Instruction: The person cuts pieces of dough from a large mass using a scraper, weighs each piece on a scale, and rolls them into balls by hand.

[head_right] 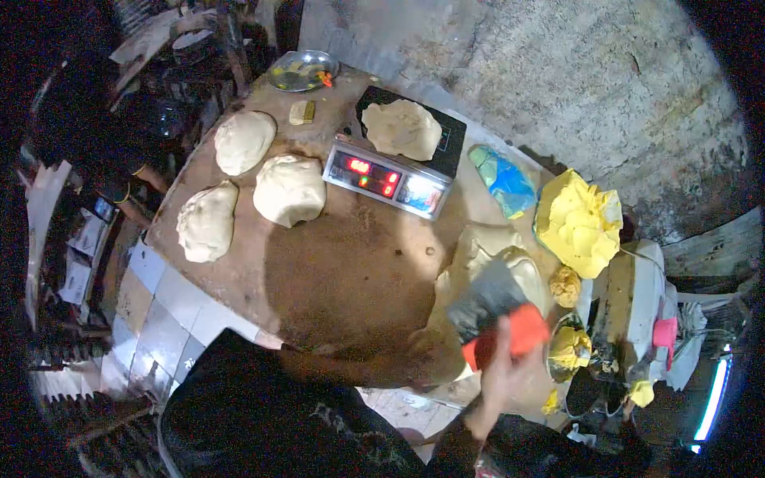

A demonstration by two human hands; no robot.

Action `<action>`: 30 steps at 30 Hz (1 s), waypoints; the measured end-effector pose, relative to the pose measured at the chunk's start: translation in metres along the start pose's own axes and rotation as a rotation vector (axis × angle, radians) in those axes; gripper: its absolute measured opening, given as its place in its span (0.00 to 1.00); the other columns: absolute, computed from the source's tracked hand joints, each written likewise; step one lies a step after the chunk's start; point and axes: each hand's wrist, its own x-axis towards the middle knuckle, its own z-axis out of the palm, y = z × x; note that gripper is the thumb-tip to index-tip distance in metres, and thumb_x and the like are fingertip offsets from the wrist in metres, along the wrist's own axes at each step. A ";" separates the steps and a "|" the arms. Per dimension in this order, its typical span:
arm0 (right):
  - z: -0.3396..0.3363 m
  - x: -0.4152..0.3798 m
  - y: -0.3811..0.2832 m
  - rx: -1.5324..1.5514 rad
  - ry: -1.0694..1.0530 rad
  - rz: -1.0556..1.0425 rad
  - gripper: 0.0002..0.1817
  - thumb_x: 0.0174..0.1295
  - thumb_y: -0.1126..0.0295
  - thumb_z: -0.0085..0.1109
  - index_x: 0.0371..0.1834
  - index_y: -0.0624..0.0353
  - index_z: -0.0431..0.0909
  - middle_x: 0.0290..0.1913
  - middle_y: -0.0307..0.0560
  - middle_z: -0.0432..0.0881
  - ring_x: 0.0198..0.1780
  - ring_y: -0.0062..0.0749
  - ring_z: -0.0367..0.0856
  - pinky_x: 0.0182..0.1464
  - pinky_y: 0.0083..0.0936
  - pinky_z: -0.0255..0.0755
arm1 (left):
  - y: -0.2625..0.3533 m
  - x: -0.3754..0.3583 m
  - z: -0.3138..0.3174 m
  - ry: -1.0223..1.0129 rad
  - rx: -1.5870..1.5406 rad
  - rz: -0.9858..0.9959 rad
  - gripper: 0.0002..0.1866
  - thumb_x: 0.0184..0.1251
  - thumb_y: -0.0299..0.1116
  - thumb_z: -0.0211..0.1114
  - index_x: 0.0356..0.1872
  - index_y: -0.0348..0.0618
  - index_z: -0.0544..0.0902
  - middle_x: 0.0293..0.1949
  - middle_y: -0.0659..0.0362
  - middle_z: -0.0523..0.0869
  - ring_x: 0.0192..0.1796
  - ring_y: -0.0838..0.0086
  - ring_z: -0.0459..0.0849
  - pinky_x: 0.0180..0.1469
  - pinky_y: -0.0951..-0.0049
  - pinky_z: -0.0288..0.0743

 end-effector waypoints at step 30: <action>0.410 0.241 0.045 0.440 -0.395 -0.080 0.12 0.48 0.69 0.60 0.36 0.58 0.72 0.31 0.44 0.78 0.29 0.31 0.79 0.31 0.29 0.77 | -0.420 0.151 -0.160 0.697 0.202 -0.169 0.21 0.58 0.38 0.53 0.51 0.36 0.73 0.55 0.52 0.72 0.61 0.59 0.65 0.64 0.60 0.54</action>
